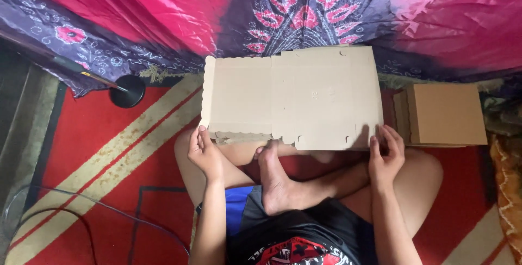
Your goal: Assembling cardboard boxes by folding and interlocking tabs, followed by sorting through a stack of flat cardboard sheets.
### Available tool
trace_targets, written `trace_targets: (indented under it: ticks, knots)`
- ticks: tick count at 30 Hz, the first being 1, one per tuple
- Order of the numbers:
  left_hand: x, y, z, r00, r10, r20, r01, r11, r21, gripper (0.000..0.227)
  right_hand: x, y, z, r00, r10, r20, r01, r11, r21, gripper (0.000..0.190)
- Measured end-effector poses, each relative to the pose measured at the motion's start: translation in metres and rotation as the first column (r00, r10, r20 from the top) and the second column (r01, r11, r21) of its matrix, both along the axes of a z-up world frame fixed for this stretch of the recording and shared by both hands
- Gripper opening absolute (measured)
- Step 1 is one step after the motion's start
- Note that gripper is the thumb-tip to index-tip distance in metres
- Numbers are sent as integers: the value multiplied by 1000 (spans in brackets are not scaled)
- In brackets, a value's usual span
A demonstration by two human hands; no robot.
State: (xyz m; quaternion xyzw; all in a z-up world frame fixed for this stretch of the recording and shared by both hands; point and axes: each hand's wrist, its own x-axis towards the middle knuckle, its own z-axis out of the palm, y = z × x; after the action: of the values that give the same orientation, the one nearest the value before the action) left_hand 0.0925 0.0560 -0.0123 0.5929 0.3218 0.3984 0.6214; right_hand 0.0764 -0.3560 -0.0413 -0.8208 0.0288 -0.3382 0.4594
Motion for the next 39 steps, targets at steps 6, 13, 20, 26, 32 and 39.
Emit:
trace_targets:
  ticks: [6,13,20,26,32,39]
  knots:
    - [-8,-18,54,990,-115,85,125,986,-114,24,2,17,5,990,97,104,-46,907,-418,35]
    - [-24,-60,99,951,-255,175,252,967,39,18,-7,43,19,952,303,34,-233,795,-561,49]
    - [-33,-132,136,754,-609,247,485,769,417,10,-7,48,26,920,389,-39,-361,809,-464,55]
    - [-17,-171,114,663,-748,28,495,467,733,5,-3,24,13,882,472,-11,-467,868,-167,57]
    - [-5,-160,86,689,-721,-73,495,394,774,15,0,15,10,871,490,-31,-488,872,47,62]
    - [2,-132,61,618,-551,-561,778,326,537,74,5,6,-12,898,430,-95,-433,902,-2,66]
